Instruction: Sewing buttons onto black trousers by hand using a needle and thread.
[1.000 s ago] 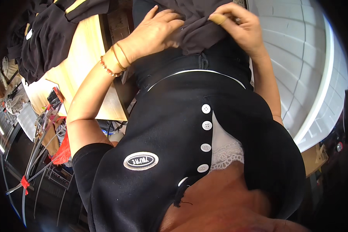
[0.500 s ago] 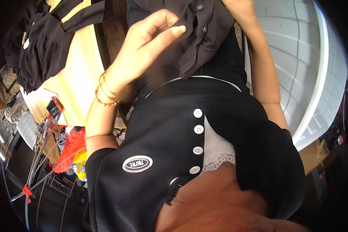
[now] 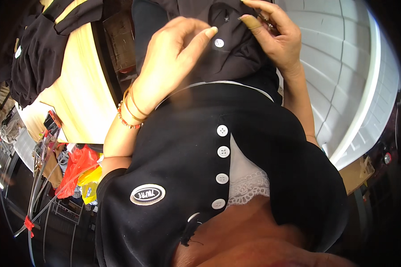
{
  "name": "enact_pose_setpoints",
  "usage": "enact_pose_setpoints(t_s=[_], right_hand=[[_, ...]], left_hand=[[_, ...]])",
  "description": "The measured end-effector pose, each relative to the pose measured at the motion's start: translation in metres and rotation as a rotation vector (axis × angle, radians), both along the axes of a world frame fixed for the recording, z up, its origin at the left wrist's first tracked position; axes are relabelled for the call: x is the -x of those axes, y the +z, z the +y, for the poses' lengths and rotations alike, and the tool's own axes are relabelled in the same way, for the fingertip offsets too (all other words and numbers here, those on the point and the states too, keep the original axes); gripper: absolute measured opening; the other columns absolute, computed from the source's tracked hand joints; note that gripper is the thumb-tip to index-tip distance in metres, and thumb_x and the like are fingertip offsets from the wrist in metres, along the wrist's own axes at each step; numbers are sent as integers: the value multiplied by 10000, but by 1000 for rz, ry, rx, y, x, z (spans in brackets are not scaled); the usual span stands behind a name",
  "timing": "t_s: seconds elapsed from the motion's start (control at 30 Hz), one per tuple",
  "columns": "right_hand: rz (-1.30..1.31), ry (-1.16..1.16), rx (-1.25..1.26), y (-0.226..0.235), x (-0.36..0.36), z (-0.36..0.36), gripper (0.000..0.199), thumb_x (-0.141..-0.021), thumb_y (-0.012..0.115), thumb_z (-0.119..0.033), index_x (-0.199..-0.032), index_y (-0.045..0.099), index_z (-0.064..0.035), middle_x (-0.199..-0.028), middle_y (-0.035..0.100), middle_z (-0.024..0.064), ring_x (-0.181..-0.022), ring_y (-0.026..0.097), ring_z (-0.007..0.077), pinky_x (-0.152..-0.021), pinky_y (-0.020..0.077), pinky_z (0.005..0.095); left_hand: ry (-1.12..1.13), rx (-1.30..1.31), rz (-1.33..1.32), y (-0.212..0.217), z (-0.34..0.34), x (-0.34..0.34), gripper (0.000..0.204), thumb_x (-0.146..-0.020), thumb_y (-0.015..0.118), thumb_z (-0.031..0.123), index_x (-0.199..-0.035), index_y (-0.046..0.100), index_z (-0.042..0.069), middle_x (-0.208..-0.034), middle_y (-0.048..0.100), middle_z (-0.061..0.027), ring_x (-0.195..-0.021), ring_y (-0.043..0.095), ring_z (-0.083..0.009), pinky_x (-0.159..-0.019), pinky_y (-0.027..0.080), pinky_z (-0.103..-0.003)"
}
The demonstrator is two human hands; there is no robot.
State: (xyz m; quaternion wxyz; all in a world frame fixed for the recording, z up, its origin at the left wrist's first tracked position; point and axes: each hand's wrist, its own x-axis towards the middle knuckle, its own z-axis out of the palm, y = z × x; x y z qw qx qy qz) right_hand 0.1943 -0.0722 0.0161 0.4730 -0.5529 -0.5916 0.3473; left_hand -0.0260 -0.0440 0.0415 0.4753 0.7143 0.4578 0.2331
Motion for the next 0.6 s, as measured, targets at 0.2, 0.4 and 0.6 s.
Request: enact_pose_setpoints(t_s=[0.2, 0.4, 0.6], right_hand=[[-96, -2, 120, -23, -6, -16, 271, -842, 780, -50, -1104, 709, -42, -739, 506, -59, -620, 400, 35, -547, 321, 198], [-222, -35, 64, -49, -20, -27, 338, -789, 815, -144, -1115, 724, -155, -582, 419, -33, -500, 386, 65, -476, 344, 249], [-109, -11, 132, -55, -26, -33, 330, -794, 805, -109, -1112, 725, -146, -585, 415, -44, -516, 371, 47, -492, 335, 233]], left_hand=[[-31, 10, -47, 18, -4, -8, 239, -924, 682, 213, -991, 714, -14, -793, 657, -121, -643, 607, -177, -620, 469, -290], [-169, 304, 110, -31, 12, -20, 391, -1002, 597, 292, -1219, 665, -27, -905, 681, -61, -681, 591, -108, -661, 494, -234], [-44, 707, -135, -47, 10, -36, 362, -988, 627, 291, -1227, 686, 26, -795, 636, 18, -600, 531, -52, -553, 403, -192]])
